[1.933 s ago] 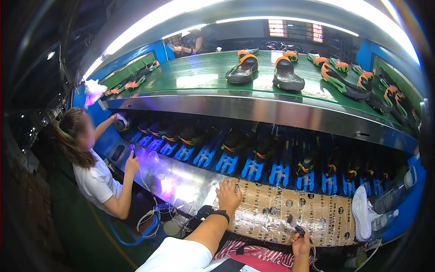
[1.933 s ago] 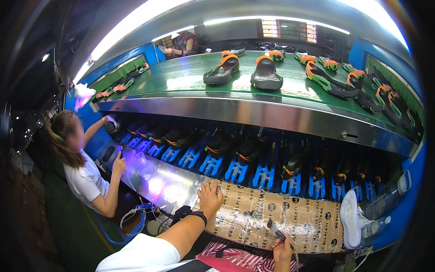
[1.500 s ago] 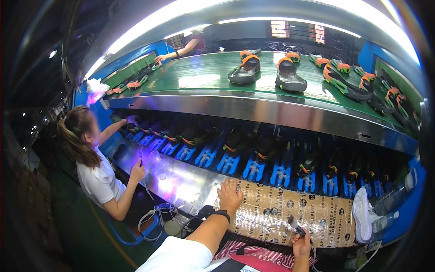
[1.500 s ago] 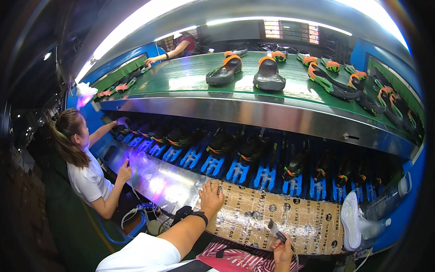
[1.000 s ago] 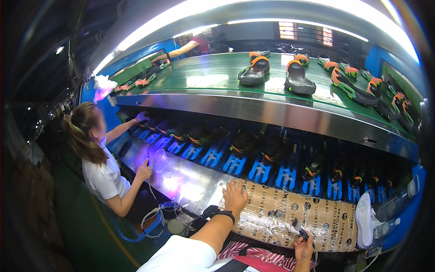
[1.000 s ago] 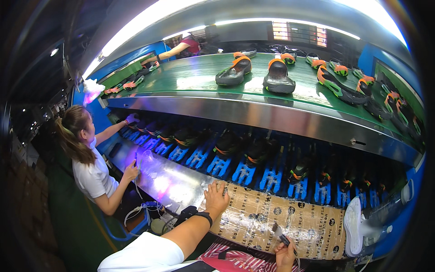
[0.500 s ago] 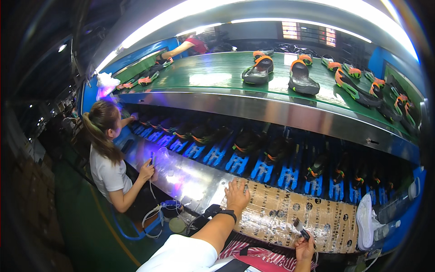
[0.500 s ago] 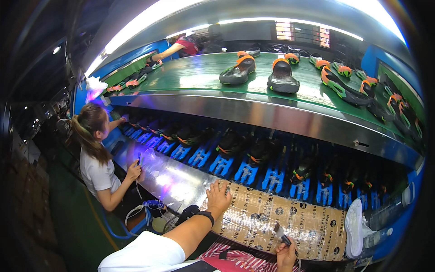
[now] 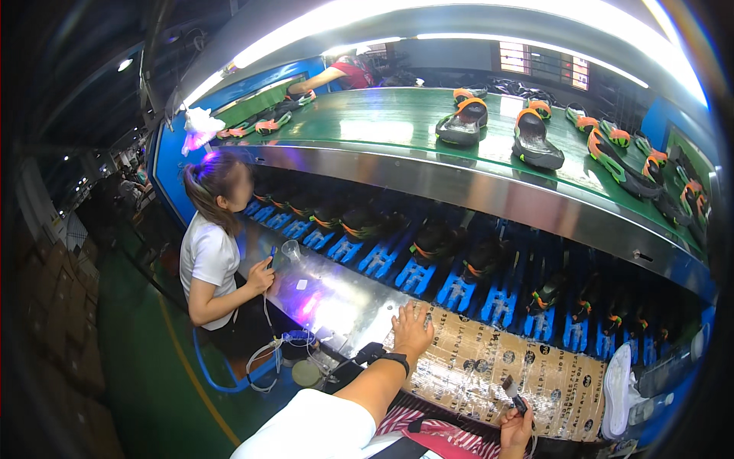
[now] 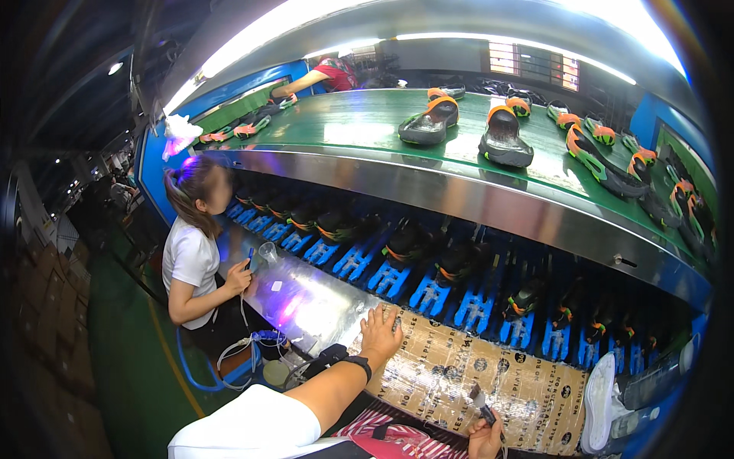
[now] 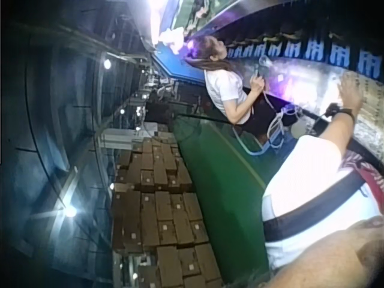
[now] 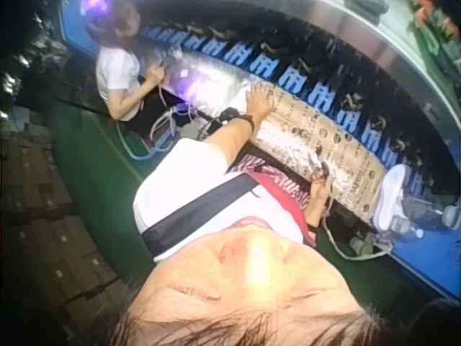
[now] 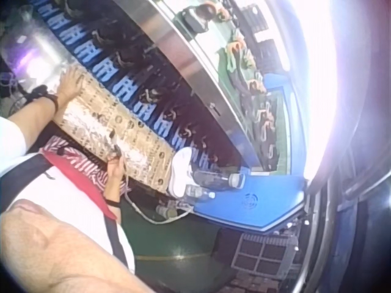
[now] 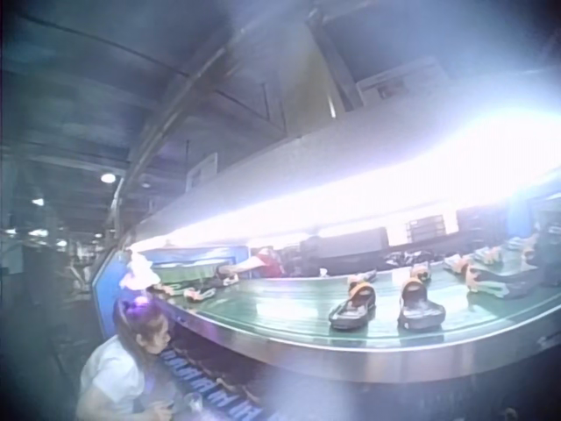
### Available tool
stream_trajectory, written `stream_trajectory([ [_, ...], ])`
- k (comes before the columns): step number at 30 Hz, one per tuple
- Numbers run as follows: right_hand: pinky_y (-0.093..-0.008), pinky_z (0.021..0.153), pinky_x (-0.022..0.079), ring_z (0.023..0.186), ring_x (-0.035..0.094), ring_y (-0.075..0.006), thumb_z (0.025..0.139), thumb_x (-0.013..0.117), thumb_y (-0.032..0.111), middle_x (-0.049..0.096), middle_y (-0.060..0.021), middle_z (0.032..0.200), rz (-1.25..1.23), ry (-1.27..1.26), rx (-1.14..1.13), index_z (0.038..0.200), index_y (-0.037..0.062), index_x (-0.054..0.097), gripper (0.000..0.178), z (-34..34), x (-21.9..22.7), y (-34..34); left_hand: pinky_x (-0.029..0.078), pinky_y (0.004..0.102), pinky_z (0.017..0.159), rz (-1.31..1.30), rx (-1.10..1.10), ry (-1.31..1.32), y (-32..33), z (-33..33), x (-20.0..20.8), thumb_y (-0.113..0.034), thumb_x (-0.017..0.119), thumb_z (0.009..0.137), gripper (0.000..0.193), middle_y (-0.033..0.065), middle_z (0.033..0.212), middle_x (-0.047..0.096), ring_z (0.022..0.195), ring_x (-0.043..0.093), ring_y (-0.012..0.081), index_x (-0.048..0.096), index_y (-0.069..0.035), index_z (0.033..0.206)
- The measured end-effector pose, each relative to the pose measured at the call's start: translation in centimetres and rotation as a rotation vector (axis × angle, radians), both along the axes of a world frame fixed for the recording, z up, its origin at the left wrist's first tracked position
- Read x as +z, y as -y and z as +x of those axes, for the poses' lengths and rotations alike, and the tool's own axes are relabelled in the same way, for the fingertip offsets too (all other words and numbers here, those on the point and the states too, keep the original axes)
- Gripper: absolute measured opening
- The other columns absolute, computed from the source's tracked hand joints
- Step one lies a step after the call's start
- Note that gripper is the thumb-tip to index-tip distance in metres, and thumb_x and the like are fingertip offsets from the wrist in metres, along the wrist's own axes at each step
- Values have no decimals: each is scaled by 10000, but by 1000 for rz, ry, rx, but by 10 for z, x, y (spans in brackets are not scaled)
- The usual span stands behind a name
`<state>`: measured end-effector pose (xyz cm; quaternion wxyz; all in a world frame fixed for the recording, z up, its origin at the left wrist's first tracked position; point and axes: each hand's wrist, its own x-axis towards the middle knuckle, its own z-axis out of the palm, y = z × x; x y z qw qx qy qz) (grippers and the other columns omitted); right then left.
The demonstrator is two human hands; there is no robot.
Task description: Apply adhesive or primer to the soles of shoes using a brush at a manufacturing station.
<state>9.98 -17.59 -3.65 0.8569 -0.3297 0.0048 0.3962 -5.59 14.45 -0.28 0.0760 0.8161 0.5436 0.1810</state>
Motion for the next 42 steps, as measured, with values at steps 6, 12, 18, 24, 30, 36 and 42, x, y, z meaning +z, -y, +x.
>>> stream_trajectory([
  [6,-286,543,387,611,489,-144,881,499,357,555,-44,710,-1,-3,16,1163,65,472,407,1,2,-1,159,542,1007,8,-1,-8,0,0,1,-322,457,809,494,182,1360,273,1267,216,373,413,-151,1271],
  [12,-288,556,386,616,489,-143,875,508,351,555,-44,714,42,2,25,1167,64,470,411,1,-3,0,157,541,1008,4,0,-15,0,1,1,-330,452,812,488,178,1358,276,1266,219,370,417,-155,1267],
  [18,-288,559,385,624,486,-143,873,509,351,553,-45,717,48,21,28,1165,55,470,417,2,-5,1,175,542,1005,3,4,-53,0,1,0,-340,450,815,504,179,1372,268,1270,215,376,394,-172,1286],
  [24,-289,559,380,618,472,-146,872,512,348,543,-49,706,31,32,15,1166,45,466,424,-4,7,-1,161,537,1009,3,2,-19,1,1,0,-332,443,815,489,182,1363,269,1264,220,368,419,-143,1266],
  [30,-288,559,380,618,472,-144,871,517,344,545,-50,705,36,30,17,1157,53,476,410,-3,6,-2,170,540,1007,-10,2,-55,-1,1,0,-340,428,821,499,179,1372,261,1272,214,370,404,-150,1283],
  [36,-287,561,390,626,492,-141,870,517,347,563,-52,724,58,33,32,1145,68,483,393,-1,3,0,174,541,1004,8,3,-32,-1,2,0,-334,437,817,500,178,1369,265,1270,216,370,407,-148,1281],
  [42,-286,558,395,623,496,-143,867,520,354,562,-50,720,40,26,27,1143,72,483,396,-3,6,0,172,540,1004,-14,8,-43,-1,1,0,-336,443,814,502,175,1369,265,1271,214,368,402,-163,1283],
])
